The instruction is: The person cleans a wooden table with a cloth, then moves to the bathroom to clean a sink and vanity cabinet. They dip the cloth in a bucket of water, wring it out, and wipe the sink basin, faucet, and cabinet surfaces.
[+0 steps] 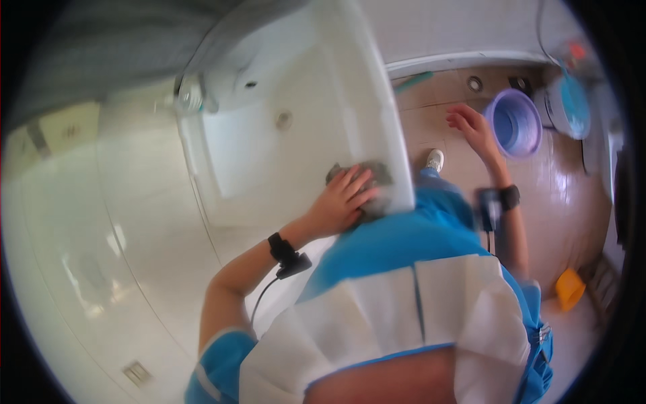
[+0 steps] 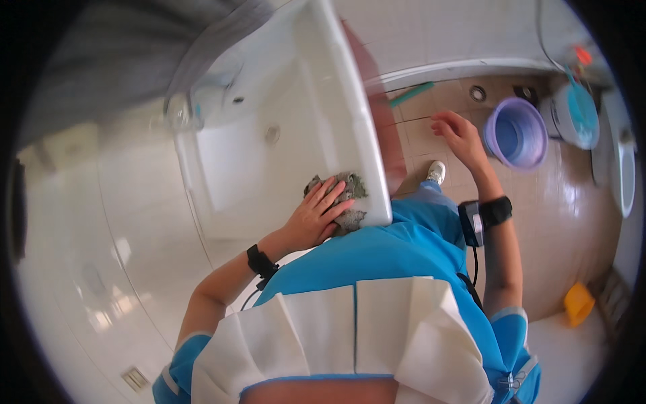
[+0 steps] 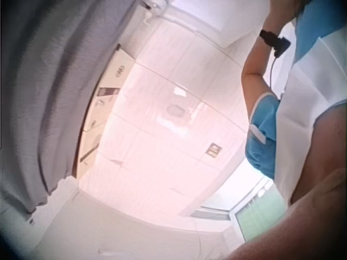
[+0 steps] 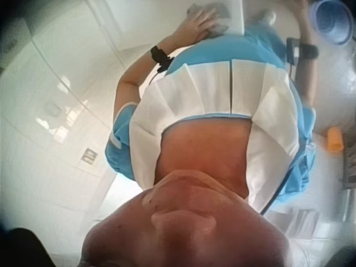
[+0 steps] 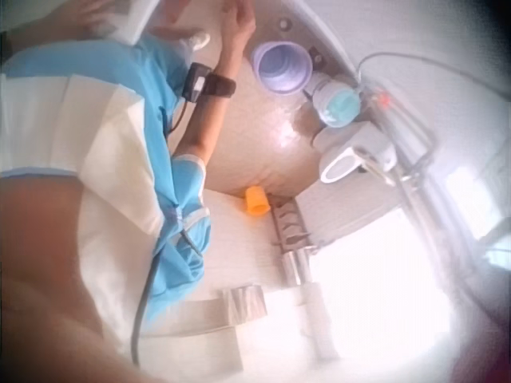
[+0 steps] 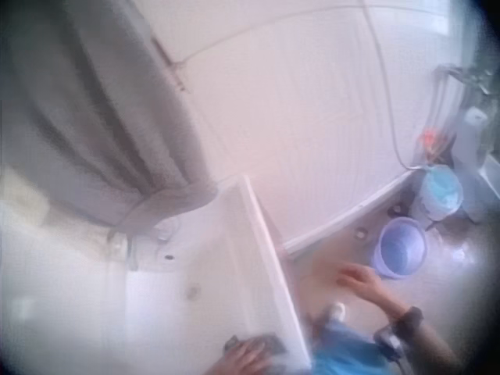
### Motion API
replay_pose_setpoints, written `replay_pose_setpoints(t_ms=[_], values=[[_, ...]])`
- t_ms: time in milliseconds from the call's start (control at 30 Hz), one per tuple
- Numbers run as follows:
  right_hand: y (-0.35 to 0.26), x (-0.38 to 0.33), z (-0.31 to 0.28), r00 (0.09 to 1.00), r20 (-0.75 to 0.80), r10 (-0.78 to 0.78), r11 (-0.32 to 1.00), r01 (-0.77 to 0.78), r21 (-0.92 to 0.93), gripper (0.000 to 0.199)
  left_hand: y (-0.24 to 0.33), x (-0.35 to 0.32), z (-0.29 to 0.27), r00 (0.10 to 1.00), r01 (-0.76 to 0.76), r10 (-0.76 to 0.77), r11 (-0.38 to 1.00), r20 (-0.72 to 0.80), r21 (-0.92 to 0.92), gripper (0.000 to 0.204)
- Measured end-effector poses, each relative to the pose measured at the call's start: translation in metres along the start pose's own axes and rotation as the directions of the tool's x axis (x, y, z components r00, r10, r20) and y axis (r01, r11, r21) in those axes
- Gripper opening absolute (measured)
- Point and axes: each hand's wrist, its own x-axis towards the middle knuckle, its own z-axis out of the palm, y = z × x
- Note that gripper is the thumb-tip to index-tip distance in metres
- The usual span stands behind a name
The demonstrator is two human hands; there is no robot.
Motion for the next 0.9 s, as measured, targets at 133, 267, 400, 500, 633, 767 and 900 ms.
replay_pose_setpoints(t_ms=[133, 267, 400, 500, 633, 767, 900], values=[[0.004, 0.011, 0.004, 0.995, 0.085, -0.054, 0.998, 0.052, 0.029, 0.021, -0.002, -0.029, 0.006, 0.952, 0.247, -0.234, 0.968, -0.195, 0.044, 0.051], [-0.043, 0.022, 0.022, 0.988, 0.078, -0.135, 0.99, 0.138, -0.03, 0.026, 0.0, -0.081, 0.023, 0.742, 0.565, -0.485, 0.824, -0.463, 0.043, 0.048], [-0.088, 0.04, 0.064, 0.928, 0.078, -0.365, 0.93, 0.368, -0.021, 0.033, -0.032, -0.172, 0.034, 0.493, 0.789, -0.623, 0.615, -0.607, 0.01, 0.046], [-0.097, 0.056, 0.087, 0.895, 0.076, -0.439, 0.854, 0.442, -0.276, 0.041, -0.061, -0.243, 0.032, 0.317, 0.875, -0.627, 0.483, -0.712, -0.036, 0.042], [-0.103, 0.038, 0.099, 0.813, 0.088, -0.575, 0.658, 0.524, -0.54, 0.046, -0.101, -0.288, 0.025, 0.206, 0.921, -0.602, 0.385, -0.771, -0.055, 0.039], [-0.107, 0.035, 0.111, 0.809, 0.105, -0.579, 0.646, 0.533, -0.547, 0.047, -0.111, -0.291, 0.024, 0.148, 0.945, -0.579, 0.322, -0.802, -0.058, 0.039], [-0.111, 0.04, 0.115, 0.818, 0.115, -0.564, 0.616, 0.51, -0.601, 0.047, -0.086, -0.242, 0.024, 0.309, 0.85, -0.56, 0.526, -0.769, -0.041, 0.041]])
